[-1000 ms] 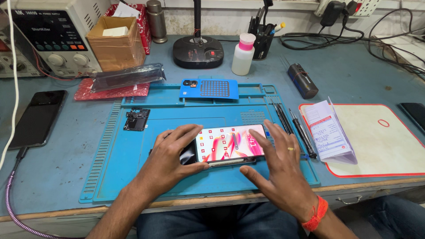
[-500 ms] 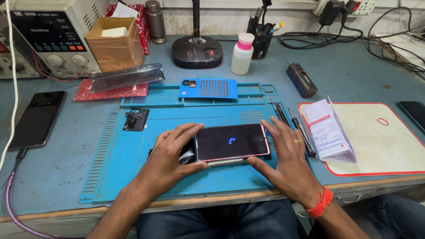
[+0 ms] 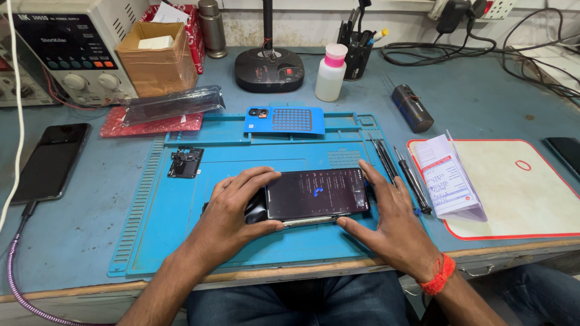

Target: The person tests a smartphone's screen by tapping and swiping through its menus, then opens the phone's back cover and removes internal components. They dip a brush into a bottle of solvent and clean the phone's interior, battery and frame with the brush.

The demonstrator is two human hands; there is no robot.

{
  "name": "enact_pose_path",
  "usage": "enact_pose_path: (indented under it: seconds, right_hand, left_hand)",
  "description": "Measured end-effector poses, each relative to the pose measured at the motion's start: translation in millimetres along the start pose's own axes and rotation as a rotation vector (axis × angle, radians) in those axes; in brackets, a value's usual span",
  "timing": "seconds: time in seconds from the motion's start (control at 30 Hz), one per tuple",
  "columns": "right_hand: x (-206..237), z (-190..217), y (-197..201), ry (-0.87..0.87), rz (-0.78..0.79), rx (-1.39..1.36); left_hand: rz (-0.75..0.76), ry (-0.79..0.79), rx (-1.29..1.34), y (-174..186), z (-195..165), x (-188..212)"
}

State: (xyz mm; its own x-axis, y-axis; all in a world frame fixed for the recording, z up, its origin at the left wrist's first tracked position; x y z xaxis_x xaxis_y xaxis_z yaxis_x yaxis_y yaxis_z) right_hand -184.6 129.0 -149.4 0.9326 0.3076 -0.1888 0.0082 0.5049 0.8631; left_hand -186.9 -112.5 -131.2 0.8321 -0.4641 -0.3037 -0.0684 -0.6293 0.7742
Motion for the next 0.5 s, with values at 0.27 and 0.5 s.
enact_pose_path:
  seconds: [0.27,0.5]
  right_hand:
    - [0.6,6.6,3.8,0.055,-0.034,-0.004]
    - [0.8,5.8,3.8,0.064,-0.036,0.004]
  left_hand:
    - [-0.021,-0.027,-0.02,1.5,-1.5,0.9]
    - [-0.045,-0.05,-0.035,2.6,-2.0,1.9]
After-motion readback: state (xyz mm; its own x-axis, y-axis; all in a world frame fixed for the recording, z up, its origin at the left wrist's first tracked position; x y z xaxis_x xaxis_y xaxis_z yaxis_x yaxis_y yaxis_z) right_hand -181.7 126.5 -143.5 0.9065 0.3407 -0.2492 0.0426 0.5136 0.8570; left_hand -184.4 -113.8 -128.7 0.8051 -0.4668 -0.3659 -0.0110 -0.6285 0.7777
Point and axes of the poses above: each hand's wrist, its own x-axis away from the middle knuckle, its own y-axis out of the back of the hand, z = x × y, the point moved 9 cm from there along -x, towards the middle knuckle, and after that the axes turned 6 degrees about z, right-handed, at the moved point
